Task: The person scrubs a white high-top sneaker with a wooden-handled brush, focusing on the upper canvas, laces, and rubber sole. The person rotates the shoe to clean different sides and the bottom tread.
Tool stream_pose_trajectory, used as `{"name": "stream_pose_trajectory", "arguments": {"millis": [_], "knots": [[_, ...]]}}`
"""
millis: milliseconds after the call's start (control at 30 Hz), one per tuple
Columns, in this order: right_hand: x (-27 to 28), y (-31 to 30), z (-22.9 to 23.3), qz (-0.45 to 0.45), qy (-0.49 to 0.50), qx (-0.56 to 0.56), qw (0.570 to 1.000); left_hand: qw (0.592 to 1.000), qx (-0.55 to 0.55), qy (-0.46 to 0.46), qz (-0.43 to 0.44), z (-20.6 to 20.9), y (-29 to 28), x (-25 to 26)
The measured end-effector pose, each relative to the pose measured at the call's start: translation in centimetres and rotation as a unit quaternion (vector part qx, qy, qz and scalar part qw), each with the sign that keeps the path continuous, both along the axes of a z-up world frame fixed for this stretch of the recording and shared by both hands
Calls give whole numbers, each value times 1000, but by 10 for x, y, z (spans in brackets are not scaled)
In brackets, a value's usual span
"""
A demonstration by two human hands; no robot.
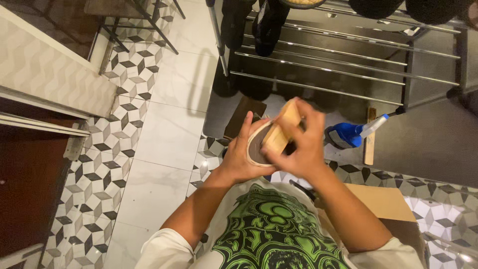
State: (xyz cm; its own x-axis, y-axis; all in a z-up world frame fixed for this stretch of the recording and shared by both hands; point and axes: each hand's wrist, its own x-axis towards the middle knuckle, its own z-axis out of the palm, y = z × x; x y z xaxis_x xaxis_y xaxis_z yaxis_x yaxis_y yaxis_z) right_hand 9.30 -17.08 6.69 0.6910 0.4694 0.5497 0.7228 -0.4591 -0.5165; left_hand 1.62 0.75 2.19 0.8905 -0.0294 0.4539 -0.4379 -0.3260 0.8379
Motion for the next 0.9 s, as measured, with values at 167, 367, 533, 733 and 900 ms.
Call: {"name": "stream_pose_trajectory", "arguments": {"millis": [167,367,533,733,900], "knots": [[-27,6,11,34,5,-11,999,999,36,-6,4,-4,8,6],[-12,-14,5,132,19,-15,991,999,39,-23,-1,3,9,-1],[21,-25,-7,14,99,42,994,997,59,-46,29,10,7,4],[-31,-17,-11,144,-16,-7,989,997,60,-37,26,6,10,8],[14,-21,-23,-6,109,83,991,996,68,-57,23,11,5,7]]}}
